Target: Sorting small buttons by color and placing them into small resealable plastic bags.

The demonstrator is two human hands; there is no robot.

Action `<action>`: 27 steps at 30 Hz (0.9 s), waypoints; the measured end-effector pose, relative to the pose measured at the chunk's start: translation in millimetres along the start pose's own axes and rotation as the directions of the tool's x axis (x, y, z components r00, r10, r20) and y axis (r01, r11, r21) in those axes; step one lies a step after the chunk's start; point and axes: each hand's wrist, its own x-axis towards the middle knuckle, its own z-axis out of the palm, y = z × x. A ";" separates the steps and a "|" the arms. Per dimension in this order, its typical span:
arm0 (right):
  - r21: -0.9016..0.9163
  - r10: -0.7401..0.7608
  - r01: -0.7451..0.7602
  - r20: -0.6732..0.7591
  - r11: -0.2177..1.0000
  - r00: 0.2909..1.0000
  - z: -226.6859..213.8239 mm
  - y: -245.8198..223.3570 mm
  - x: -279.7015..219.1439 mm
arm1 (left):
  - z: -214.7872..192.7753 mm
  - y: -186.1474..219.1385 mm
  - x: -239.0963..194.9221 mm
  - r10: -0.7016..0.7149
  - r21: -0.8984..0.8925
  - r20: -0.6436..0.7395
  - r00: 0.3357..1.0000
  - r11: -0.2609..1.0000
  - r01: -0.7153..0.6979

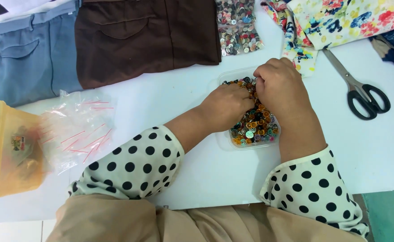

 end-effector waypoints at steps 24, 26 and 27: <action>0.060 -0.162 0.176 -0.193 0.983 0.968 3.1 6.5 -6.6 | -24.5 7.0 -2.8 -0.005 0.215 -0.079 0.997 0.976 0.022; 0.083 -0.233 0.251 -0.188 0.964 0.954 -2.8 -8.0 -4.7 | -63.5 3.4 -26.5 -0.113 0.209 -0.007 0.994 0.971 0.112; 0.032 -0.278 0.290 -0.204 0.957 0.939 -10.2 -15.8 -5.9 | -81.3 -0.2 -39.8 -0.131 0.168 -0.020 0.991 0.977 0.132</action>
